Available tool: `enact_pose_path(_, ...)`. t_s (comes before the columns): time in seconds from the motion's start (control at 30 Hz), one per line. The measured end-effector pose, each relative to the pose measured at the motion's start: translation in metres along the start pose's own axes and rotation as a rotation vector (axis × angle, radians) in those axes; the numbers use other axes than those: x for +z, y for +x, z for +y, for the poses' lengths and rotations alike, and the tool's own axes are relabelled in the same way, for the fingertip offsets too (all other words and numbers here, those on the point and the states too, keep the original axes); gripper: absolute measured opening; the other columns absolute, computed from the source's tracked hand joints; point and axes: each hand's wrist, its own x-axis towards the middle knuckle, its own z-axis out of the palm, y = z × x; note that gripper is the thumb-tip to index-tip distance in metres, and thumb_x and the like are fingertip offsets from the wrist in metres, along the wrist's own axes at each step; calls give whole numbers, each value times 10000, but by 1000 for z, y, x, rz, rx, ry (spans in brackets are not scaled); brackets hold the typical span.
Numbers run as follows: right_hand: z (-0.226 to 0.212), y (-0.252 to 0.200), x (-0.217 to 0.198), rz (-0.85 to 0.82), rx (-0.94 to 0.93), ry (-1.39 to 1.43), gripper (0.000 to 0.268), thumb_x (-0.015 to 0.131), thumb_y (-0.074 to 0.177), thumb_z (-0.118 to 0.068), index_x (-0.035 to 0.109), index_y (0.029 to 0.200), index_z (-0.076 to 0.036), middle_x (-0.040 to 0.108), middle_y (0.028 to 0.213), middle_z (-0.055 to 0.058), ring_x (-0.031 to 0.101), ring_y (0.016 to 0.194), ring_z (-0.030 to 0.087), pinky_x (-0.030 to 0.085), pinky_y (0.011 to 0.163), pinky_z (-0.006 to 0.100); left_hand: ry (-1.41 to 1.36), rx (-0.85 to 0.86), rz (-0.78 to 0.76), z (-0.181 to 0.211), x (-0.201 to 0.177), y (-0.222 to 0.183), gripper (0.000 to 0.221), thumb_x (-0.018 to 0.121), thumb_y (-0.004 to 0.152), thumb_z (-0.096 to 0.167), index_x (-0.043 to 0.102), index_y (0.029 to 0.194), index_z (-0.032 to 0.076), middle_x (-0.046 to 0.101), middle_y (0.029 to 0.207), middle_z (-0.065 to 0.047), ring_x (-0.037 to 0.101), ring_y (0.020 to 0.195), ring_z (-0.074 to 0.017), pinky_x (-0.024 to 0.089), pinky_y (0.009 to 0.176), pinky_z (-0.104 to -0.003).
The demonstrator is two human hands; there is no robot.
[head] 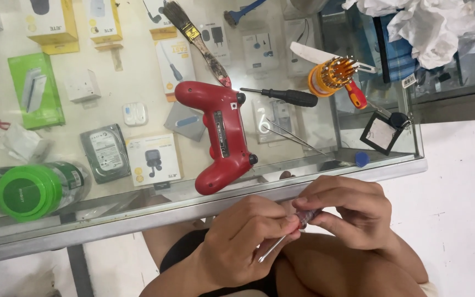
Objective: Unscrewing and disassembling a red game controller using a screwdriver and tweezers on a glass repair bench.
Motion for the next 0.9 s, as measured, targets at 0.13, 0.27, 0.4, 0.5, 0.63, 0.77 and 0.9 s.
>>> enact_pose_path(0.13, 0, -2, -1, -3, -17, -39, 272, 640, 964, -215, 723, 1034, 34, 779, 999, 173, 789, 827, 264, 663, 717, 289, -17, -15, -1, 0, 0, 0, 87, 700, 991, 23, 621, 1013, -5, 703, 977, -146, 724, 817, -275, 640, 754, -329)
enact_pose_path(0.27, -4, 1, 1, 5, 10, -96, 237, 673, 938, -216, 721, 1018, 2, 777, 972, 156, 791, 813, 238, 661, 723, 274, -43, -56, -11, -1, -3, 0, 84, 710, 987, 28, 647, 1035, -2, 714, 991, -141, 733, 844, -256, 645, 764, -311)
enact_pose_path(0.4, 1, -4, 4, 32, 4, -117, 211, 750, 889, -173, 694, 1032, -28, 771, 972, 141, 782, 834, 222, 660, 718, 265, -100, -117, 22, -3, -2, 2, 100, 701, 996, 56, 667, 1066, -7, 720, 985, -130, 724, 828, -254, 633, 769, -325)
enact_pose_path(0.5, 1, -5, 4, 25, 24, -117, 209, 758, 875, -152, 697, 1027, -22, 774, 969, 148, 778, 841, 228, 656, 718, 264, -113, -171, 17, -1, -3, 2, 110, 687, 1009, 75, 686, 1099, 11, 730, 995, -109, 730, 855, -237, 636, 800, -321)
enact_pose_path(0.63, 3, -8, 3, 16, 54, -53, 206, 743, 886, -150, 696, 1047, -30, 764, 987, 148, 779, 842, 219, 651, 737, 260, -104, -180, 22, 3, -5, 4, 142, 720, 995, 103, 675, 1103, 23, 748, 1017, -85, 703, 782, -191, 628, 739, -280)
enact_pose_path(0.77, 8, -12, 2, 8, 84, 49, 194, 724, 898, -144, 687, 1055, -35, 751, 1000, 152, 773, 856, 227, 648, 754, 272, -130, -174, 58, 6, -9, 3, 119, 658, 1019, 115, 639, 1091, 22, 754, 990, -127, 714, 757, -202, 636, 728, -294)
enact_pose_path(0.9, 6, -8, 3, -11, 83, 59, 192, 714, 906, -139, 680, 1068, -41, 750, 999, 151, 773, 839, 223, 649, 737, 269, -100, -159, 95, 8, -12, 5, 96, 653, 1019, 136, 668, 1040, 44, 737, 937, -93, 750, 807, -206, 642, 699, -276)
